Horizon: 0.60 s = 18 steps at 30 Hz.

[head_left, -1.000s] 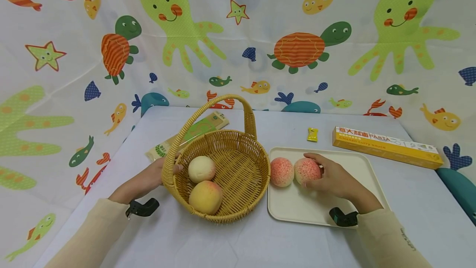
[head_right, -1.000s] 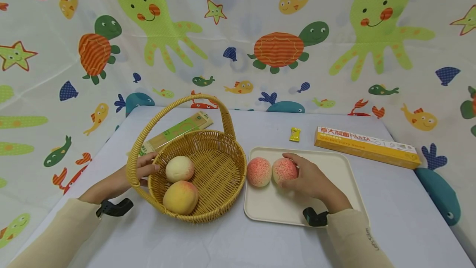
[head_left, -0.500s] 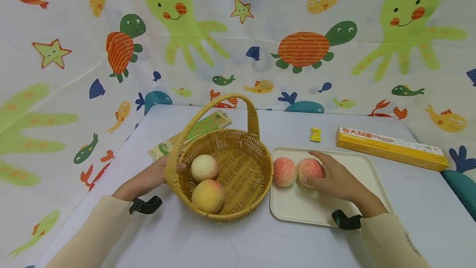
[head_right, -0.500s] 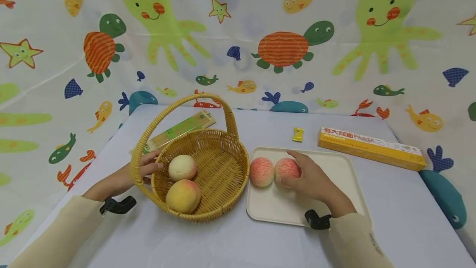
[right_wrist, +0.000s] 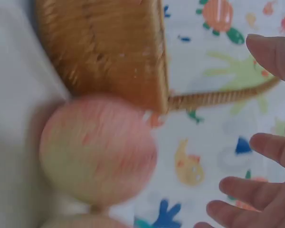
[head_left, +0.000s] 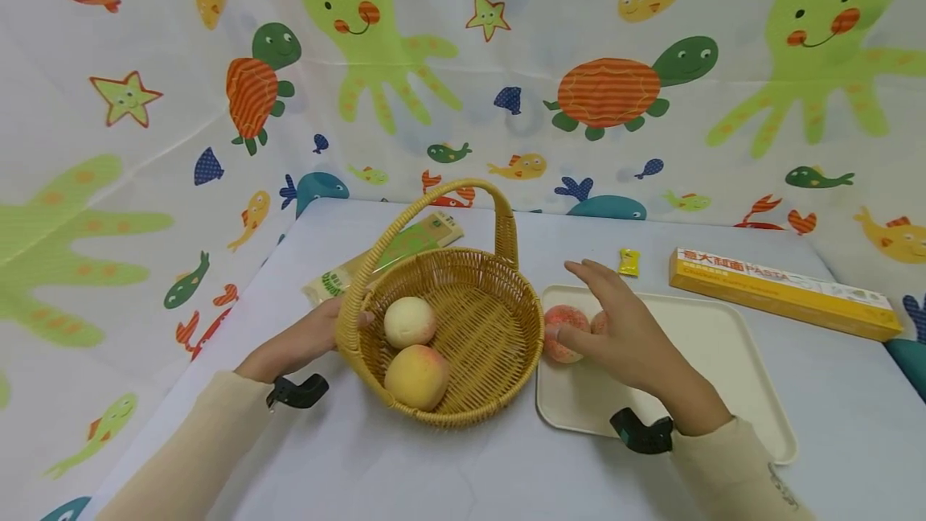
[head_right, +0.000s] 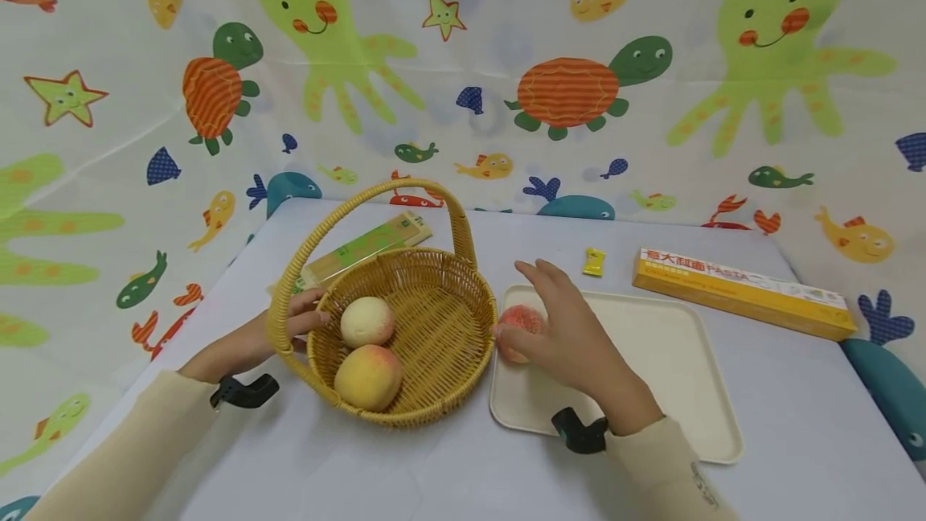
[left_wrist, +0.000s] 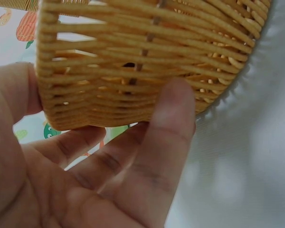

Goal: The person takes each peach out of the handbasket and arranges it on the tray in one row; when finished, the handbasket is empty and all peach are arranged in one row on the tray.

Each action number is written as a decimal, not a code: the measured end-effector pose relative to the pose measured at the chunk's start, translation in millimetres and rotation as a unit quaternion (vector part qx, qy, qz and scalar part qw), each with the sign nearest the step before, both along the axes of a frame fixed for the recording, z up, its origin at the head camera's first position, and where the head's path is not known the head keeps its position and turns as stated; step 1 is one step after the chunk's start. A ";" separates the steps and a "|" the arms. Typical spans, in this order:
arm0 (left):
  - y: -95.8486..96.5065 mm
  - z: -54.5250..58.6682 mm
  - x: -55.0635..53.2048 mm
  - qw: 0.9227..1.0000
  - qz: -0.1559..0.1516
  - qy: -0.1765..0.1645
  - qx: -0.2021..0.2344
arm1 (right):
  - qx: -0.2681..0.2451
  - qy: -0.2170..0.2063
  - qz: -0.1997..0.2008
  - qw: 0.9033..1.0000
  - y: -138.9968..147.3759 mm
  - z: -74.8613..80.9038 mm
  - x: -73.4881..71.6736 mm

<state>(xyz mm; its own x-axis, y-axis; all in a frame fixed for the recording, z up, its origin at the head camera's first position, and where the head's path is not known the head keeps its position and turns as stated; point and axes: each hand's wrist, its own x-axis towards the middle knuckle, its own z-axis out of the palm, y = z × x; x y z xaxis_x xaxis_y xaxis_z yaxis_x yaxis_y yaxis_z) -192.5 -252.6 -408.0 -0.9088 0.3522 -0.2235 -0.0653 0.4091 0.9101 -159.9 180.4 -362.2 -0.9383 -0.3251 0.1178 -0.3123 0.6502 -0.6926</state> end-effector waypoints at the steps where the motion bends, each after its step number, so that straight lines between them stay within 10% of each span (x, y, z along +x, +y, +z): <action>1: -0.4 0.2 0.2 1.000 0.004 -0.001 -0.003 | -0.007 0.001 0.009 1.000 -7.2 2.2 0.7; 18: -9.3 3.5 6.0 0.998 -0.041 0.010 -0.042 | -0.031 -0.070 0.204 0.976 -109.3 -16.0 -4.3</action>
<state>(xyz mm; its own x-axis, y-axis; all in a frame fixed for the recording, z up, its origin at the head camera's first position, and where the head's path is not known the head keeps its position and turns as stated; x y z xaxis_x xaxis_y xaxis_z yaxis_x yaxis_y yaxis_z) -186.5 -262.0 -404.4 -0.8823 0.4059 -0.2381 -0.0114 0.4874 0.8731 -164.2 71.1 -378.2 -0.7398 -0.6722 0.0280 -0.4358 0.4471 -0.7811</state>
